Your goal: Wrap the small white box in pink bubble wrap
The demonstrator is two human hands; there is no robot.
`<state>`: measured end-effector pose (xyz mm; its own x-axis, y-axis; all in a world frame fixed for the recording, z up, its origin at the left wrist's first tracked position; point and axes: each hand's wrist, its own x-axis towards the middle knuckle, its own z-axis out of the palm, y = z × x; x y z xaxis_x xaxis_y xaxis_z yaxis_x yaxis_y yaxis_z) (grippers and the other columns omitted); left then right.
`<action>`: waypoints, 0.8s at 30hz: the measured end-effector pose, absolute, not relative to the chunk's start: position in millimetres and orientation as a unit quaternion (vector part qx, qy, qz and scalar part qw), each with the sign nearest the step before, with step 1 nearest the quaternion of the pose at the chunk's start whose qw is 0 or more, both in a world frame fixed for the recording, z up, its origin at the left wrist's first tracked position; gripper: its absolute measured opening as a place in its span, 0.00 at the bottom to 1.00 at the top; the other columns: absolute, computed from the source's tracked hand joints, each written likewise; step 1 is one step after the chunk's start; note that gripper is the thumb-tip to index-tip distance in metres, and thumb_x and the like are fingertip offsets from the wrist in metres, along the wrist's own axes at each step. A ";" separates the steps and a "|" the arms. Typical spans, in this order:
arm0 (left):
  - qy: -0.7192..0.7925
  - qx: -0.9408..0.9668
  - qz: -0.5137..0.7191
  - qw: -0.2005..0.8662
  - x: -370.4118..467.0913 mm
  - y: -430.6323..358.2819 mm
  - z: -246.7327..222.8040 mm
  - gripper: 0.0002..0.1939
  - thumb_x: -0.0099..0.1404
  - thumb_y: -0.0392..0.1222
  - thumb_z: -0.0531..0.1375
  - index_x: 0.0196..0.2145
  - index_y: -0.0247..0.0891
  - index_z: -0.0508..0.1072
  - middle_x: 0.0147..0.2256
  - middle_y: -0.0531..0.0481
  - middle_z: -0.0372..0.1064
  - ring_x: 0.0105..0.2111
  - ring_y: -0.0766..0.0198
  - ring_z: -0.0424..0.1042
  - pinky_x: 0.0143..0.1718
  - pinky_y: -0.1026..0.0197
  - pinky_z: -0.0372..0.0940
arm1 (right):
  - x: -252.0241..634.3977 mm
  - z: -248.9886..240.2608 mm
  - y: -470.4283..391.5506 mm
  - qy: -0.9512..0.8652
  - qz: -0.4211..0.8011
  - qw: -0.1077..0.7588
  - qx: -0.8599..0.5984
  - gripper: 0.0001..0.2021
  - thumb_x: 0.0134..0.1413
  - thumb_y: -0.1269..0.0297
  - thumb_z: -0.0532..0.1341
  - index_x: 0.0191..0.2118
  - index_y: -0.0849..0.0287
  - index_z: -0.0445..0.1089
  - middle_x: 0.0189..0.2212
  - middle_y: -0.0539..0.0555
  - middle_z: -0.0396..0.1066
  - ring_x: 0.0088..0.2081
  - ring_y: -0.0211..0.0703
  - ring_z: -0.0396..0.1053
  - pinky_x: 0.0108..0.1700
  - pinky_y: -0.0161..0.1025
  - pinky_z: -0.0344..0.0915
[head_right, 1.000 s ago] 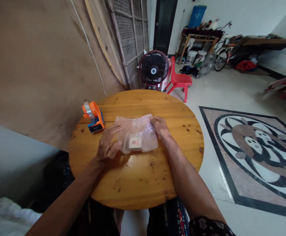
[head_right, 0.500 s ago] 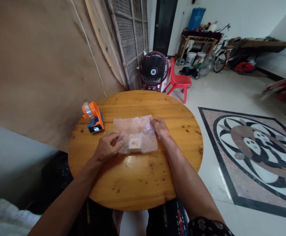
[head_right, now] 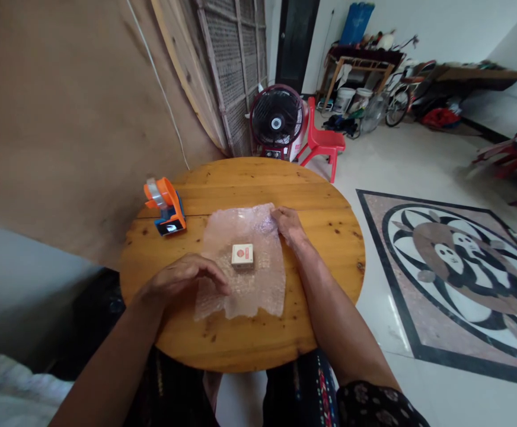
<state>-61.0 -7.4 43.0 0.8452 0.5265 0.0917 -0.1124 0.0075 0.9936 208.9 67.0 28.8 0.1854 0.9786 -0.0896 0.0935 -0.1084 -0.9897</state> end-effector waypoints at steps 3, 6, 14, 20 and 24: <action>0.245 0.659 0.219 0.676 -55.2 -8.4 41.2 0.18 0.65 0.51 0.57 0.41 0.32 0.76 0.34 0.42 0.77 0.36 0.56 0.76 0.41 0.55 0.68 | 209.2 27.1 68.0 -0.453 0.456 0.491 -0.588 0.15 0.43 0.56 0.61 0.18 0.56 0.56 0.14 0.42 0.51 0.18 0.31 0.47 0.22 0.34 0.43; 0.356 0.672 0.289 0.582 -46.5 -8.5 38.7 0.11 0.60 0.45 0.61 0.36 0.34 0.74 0.31 0.48 0.74 0.31 0.62 0.72 0.36 0.60 0.67 | 208.9 25.7 68.8 -0.452 0.461 0.493 -0.584 0.15 0.42 0.54 0.61 0.19 0.56 0.57 0.15 0.42 0.52 0.19 0.32 0.48 0.23 0.34 0.44; 0.378 0.785 0.343 0.351 -35.0 -4.8 23.2 0.34 0.53 0.33 0.59 0.59 0.37 0.62 0.53 0.41 0.67 0.52 0.51 0.68 0.56 0.47 0.62 | 211.2 24.4 70.1 -0.471 0.446 0.484 -0.587 0.15 0.43 0.53 0.60 0.19 0.57 0.58 0.15 0.43 0.54 0.20 0.32 0.49 0.23 0.34 0.45; 0.360 0.814 0.285 0.355 -32.0 -4.3 15.4 0.51 0.55 0.42 0.65 0.69 0.41 0.42 0.62 0.38 0.57 0.62 0.47 0.58 0.62 0.42 0.54 | 213.6 25.2 70.5 -0.491 0.419 0.477 -0.597 0.14 0.43 0.53 0.60 0.19 0.57 0.59 0.15 0.42 0.53 0.19 0.31 0.48 0.22 0.34 0.44; 0.355 0.836 0.256 0.331 -31.1 -1.9 15.8 0.53 0.55 0.45 0.66 0.69 0.44 0.39 0.63 0.39 0.56 0.62 0.46 0.57 0.62 0.41 0.52 | 213.8 30.8 68.1 -0.483 0.430 0.474 -0.597 0.14 0.42 0.53 0.60 0.19 0.57 0.59 0.14 0.42 0.53 0.18 0.31 0.49 0.21 0.34 0.45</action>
<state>-31.1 -1.9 15.8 0.6165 0.7633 0.1932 0.4247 -0.5290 0.7347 213.8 68.1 30.8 0.1631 0.9850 -0.0558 0.1684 -0.0836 -0.9822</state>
